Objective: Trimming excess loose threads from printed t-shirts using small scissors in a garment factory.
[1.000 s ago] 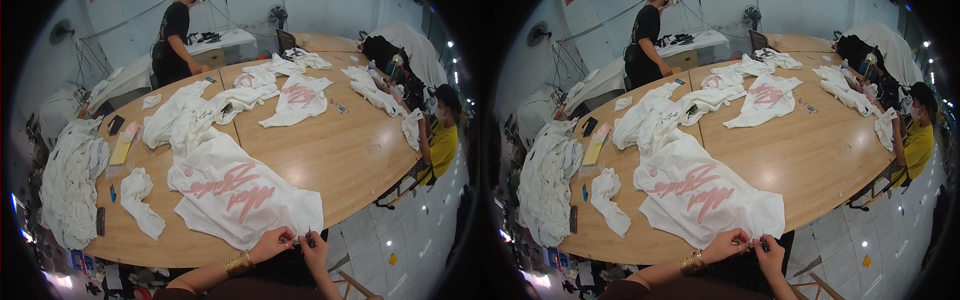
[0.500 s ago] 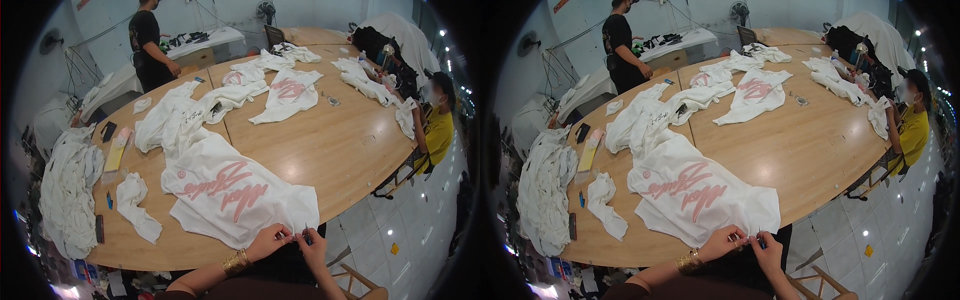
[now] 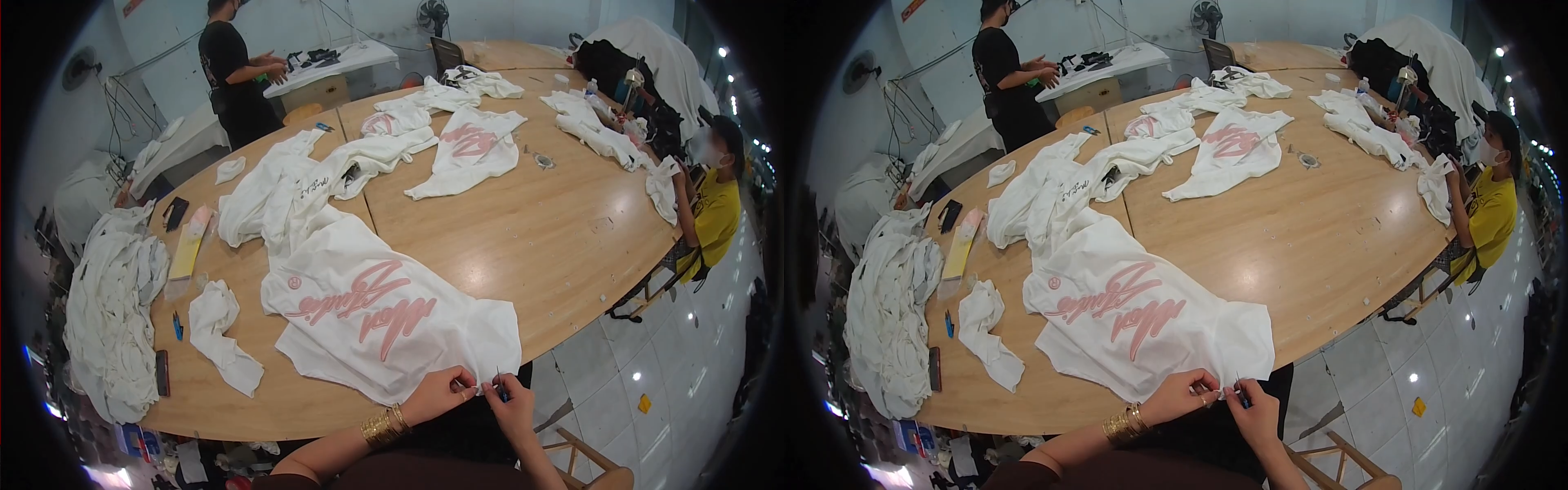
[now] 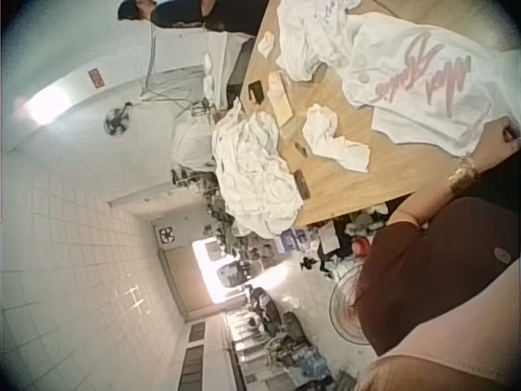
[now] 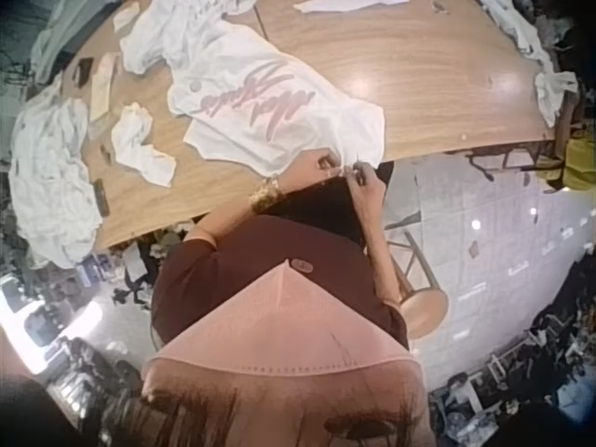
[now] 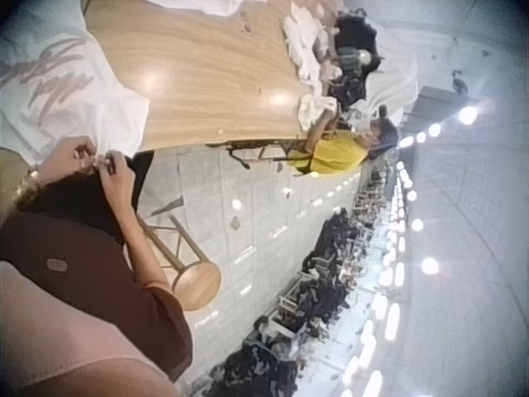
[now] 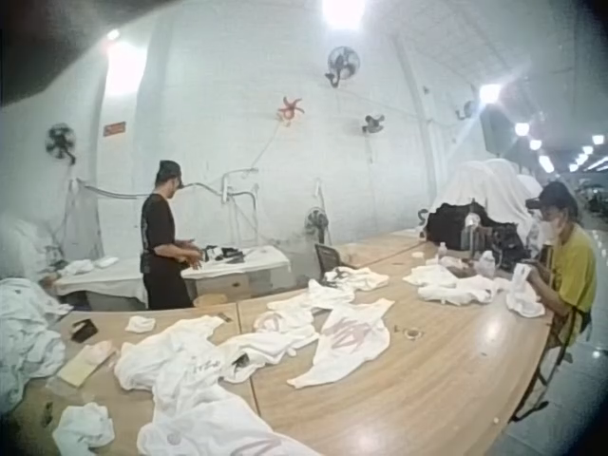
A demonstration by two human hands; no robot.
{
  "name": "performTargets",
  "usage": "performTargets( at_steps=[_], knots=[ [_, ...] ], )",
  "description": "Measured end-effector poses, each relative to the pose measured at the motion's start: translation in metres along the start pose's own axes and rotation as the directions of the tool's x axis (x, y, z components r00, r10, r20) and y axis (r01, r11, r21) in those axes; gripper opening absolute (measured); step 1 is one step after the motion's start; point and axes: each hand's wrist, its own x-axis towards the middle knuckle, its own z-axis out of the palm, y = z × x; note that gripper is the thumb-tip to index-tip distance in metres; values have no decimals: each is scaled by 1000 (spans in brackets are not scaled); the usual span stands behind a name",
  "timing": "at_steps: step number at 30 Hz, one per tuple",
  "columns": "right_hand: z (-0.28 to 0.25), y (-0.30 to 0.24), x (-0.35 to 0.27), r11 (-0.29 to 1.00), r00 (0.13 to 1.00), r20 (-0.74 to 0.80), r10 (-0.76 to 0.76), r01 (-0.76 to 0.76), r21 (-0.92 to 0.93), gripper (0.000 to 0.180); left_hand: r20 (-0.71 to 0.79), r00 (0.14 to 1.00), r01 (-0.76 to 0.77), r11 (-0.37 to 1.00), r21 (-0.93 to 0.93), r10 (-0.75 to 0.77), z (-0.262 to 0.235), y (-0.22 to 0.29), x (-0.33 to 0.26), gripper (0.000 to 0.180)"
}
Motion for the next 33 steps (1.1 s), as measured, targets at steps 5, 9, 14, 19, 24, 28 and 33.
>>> performTargets(
  at_steps=[5,9,14,19,24,28,33],
  knots=[
    [-6,-3,-4,997,999,52,7,-3,-83,19,30,999,-18,1000,-25,19,2,-5,-3,16],
    [-11,6,-2,995,990,-101,98,-99,-5,18,-15,993,-118,993,22,118,-3,5,0,13],
    [-14,-3,3,990,991,-33,129,-127,59,21,22,1000,14,958,-286,-8,-5,7,-2,10],
    [-14,-5,3,975,983,-20,180,-176,136,19,34,999,46,961,-274,-39,-2,4,4,8],
    [-22,-2,-2,966,954,154,258,-259,-14,23,-33,997,-76,983,-169,71,1,6,-3,7],
    [-33,-25,-8,897,851,292,437,-435,-74,22,6,997,-82,997,-14,82,-5,13,-11,7],
    [-29,-40,-17,845,756,529,385,-519,128,23,-10,1000,-20,970,-244,18,-7,3,-18,6]
  ],
)
